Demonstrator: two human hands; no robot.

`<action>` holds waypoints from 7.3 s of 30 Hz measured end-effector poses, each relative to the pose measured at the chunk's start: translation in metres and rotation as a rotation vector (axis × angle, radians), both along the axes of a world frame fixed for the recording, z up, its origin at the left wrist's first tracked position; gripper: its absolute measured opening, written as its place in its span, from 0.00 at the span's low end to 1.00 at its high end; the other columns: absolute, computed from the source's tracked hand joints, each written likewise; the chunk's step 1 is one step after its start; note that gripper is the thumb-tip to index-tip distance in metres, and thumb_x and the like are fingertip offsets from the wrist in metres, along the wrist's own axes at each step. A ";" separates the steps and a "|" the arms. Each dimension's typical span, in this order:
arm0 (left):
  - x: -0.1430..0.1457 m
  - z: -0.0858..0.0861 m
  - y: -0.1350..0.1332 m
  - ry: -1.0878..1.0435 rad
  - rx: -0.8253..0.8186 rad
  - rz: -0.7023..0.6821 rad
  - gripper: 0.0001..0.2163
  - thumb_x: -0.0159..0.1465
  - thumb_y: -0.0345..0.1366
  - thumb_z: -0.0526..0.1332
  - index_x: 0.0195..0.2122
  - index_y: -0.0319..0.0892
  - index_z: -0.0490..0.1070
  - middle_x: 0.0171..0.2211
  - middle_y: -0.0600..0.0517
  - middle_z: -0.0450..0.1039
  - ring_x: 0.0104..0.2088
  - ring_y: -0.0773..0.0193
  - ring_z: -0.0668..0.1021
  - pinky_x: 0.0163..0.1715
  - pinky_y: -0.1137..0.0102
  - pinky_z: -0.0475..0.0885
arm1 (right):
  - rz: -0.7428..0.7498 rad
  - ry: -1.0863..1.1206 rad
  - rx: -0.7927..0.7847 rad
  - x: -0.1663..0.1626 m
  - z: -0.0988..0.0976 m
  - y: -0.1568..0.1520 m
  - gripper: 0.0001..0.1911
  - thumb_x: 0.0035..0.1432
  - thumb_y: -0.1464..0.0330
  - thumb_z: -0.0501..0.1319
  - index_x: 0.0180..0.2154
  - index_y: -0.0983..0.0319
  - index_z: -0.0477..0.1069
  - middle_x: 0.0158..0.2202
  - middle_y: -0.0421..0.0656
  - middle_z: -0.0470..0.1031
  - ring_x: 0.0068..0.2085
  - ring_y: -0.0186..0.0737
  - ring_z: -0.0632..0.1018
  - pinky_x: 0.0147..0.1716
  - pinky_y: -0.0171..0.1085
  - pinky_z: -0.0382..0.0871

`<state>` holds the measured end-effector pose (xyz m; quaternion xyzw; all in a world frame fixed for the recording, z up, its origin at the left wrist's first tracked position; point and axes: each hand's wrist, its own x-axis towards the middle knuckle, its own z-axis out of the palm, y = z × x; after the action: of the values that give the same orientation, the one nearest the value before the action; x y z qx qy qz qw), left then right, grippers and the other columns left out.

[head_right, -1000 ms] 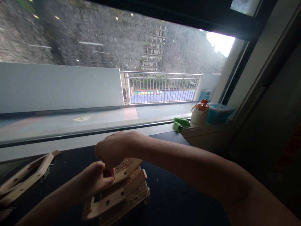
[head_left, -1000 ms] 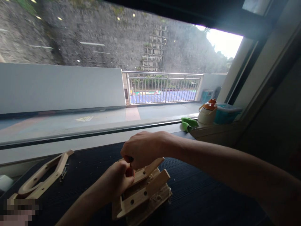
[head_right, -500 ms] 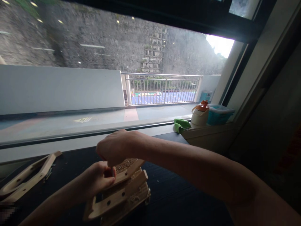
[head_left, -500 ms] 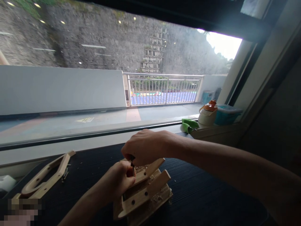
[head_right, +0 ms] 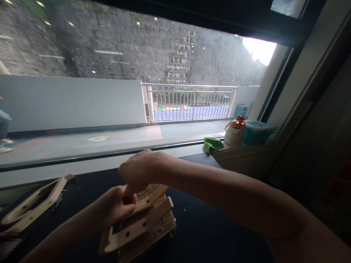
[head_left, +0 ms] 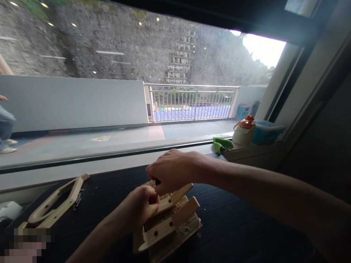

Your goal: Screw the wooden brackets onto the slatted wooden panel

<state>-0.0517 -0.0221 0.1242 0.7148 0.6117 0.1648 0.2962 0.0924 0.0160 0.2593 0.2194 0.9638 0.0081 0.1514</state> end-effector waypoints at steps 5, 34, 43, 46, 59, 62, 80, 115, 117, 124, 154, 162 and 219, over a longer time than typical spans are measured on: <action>0.005 0.006 -0.002 0.007 -0.022 0.027 0.04 0.50 0.32 0.55 0.21 0.41 0.66 0.20 0.56 0.67 0.24 0.66 0.70 0.24 0.72 0.60 | 0.101 0.013 0.014 -0.002 0.001 0.000 0.09 0.56 0.71 0.60 0.40 0.63 0.74 0.35 0.41 0.76 0.33 0.36 0.73 0.25 0.35 0.56; 0.007 0.008 -0.003 -0.012 0.025 0.012 0.05 0.51 0.29 0.55 0.22 0.40 0.70 0.23 0.54 0.71 0.27 0.64 0.71 0.25 0.72 0.61 | 0.114 0.032 0.039 -0.013 -0.012 0.003 0.07 0.56 0.70 0.61 0.36 0.65 0.77 0.31 0.44 0.78 0.31 0.37 0.75 0.23 0.34 0.57; 0.003 0.000 0.001 0.002 0.032 0.009 0.05 0.50 0.30 0.56 0.22 0.40 0.70 0.20 0.56 0.68 0.25 0.65 0.71 0.25 0.72 0.62 | 0.056 -0.026 0.021 -0.005 0.008 -0.004 0.12 0.58 0.68 0.60 0.43 0.64 0.74 0.36 0.43 0.77 0.34 0.37 0.74 0.25 0.35 0.58; 0.002 -0.003 0.001 -0.002 0.042 0.031 0.05 0.50 0.31 0.55 0.23 0.41 0.71 0.20 0.56 0.69 0.26 0.64 0.72 0.27 0.72 0.63 | 0.116 0.000 0.013 -0.003 0.009 -0.003 0.11 0.56 0.76 0.59 0.41 0.65 0.75 0.35 0.41 0.77 0.33 0.34 0.73 0.25 0.34 0.57; -0.003 -0.015 0.005 -0.029 0.062 -0.001 0.05 0.50 0.30 0.54 0.22 0.41 0.69 0.22 0.56 0.70 0.26 0.64 0.73 0.27 0.71 0.63 | 0.002 0.064 -0.023 -0.003 0.001 -0.002 0.12 0.58 0.68 0.56 0.36 0.67 0.77 0.32 0.45 0.77 0.28 0.35 0.71 0.23 0.35 0.56; -0.001 -0.009 0.004 -0.013 0.051 -0.005 0.05 0.49 0.29 0.55 0.23 0.41 0.70 0.23 0.55 0.71 0.27 0.64 0.74 0.28 0.71 0.64 | 0.073 0.012 -0.004 -0.005 0.007 -0.004 0.11 0.57 0.69 0.59 0.40 0.65 0.76 0.34 0.43 0.77 0.30 0.35 0.72 0.23 0.35 0.56; -0.001 -0.011 0.003 -0.005 0.086 -0.011 0.06 0.50 0.29 0.54 0.23 0.42 0.70 0.21 0.56 0.69 0.25 0.66 0.71 0.26 0.72 0.61 | 0.038 0.051 -0.075 -0.004 -0.004 0.004 0.12 0.58 0.65 0.57 0.36 0.65 0.75 0.32 0.42 0.76 0.29 0.33 0.70 0.24 0.34 0.56; 0.002 -0.008 0.000 0.002 0.082 -0.023 0.08 0.51 0.29 0.54 0.25 0.41 0.72 0.21 0.56 0.69 0.24 0.67 0.70 0.24 0.72 0.60 | 0.068 0.130 -0.022 -0.005 -0.009 0.006 0.08 0.58 0.69 0.58 0.37 0.64 0.75 0.33 0.42 0.77 0.32 0.34 0.73 0.24 0.35 0.56; 0.002 -0.008 0.000 -0.002 0.095 -0.012 0.07 0.52 0.29 0.54 0.24 0.41 0.72 0.22 0.55 0.71 0.25 0.65 0.71 0.25 0.71 0.61 | 0.047 0.124 -0.037 -0.006 -0.010 0.004 0.08 0.57 0.68 0.58 0.35 0.64 0.75 0.33 0.43 0.77 0.31 0.35 0.73 0.23 0.35 0.55; -0.001 -0.014 0.000 0.007 0.101 0.047 0.03 0.52 0.32 0.57 0.23 0.42 0.68 0.22 0.55 0.70 0.26 0.64 0.71 0.25 0.71 0.61 | 0.027 0.211 0.030 -0.003 -0.012 -0.004 0.06 0.58 0.69 0.60 0.32 0.63 0.74 0.30 0.42 0.78 0.28 0.34 0.72 0.21 0.35 0.55; 0.000 -0.011 0.000 0.016 0.099 0.035 0.03 0.52 0.31 0.55 0.23 0.41 0.68 0.23 0.55 0.70 0.27 0.64 0.72 0.26 0.71 0.63 | 0.116 0.022 -0.004 -0.004 0.003 -0.001 0.09 0.55 0.71 0.61 0.39 0.64 0.74 0.34 0.42 0.77 0.33 0.35 0.74 0.24 0.34 0.58; 0.005 -0.003 -0.003 0.021 0.030 0.034 0.03 0.51 0.30 0.54 0.22 0.41 0.66 0.22 0.56 0.66 0.26 0.65 0.69 0.25 0.71 0.60 | 0.065 0.056 -0.024 -0.011 -0.011 0.004 0.08 0.58 0.69 0.58 0.34 0.64 0.75 0.32 0.44 0.77 0.30 0.35 0.73 0.22 0.35 0.55; -0.076 -0.023 -0.018 -0.635 -0.389 -0.228 0.37 0.49 0.46 0.72 0.61 0.56 0.61 0.62 0.55 0.64 0.62 0.47 0.63 0.60 0.58 0.57 | 0.067 -0.008 -0.104 -0.014 -0.001 0.005 0.08 0.58 0.67 0.59 0.36 0.62 0.74 0.30 0.39 0.75 0.27 0.33 0.69 0.21 0.34 0.55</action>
<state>-0.1274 -0.0398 0.1015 0.6224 0.4259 0.2248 0.6170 0.0789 0.0214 0.2587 0.1789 0.9690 -0.0360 0.1663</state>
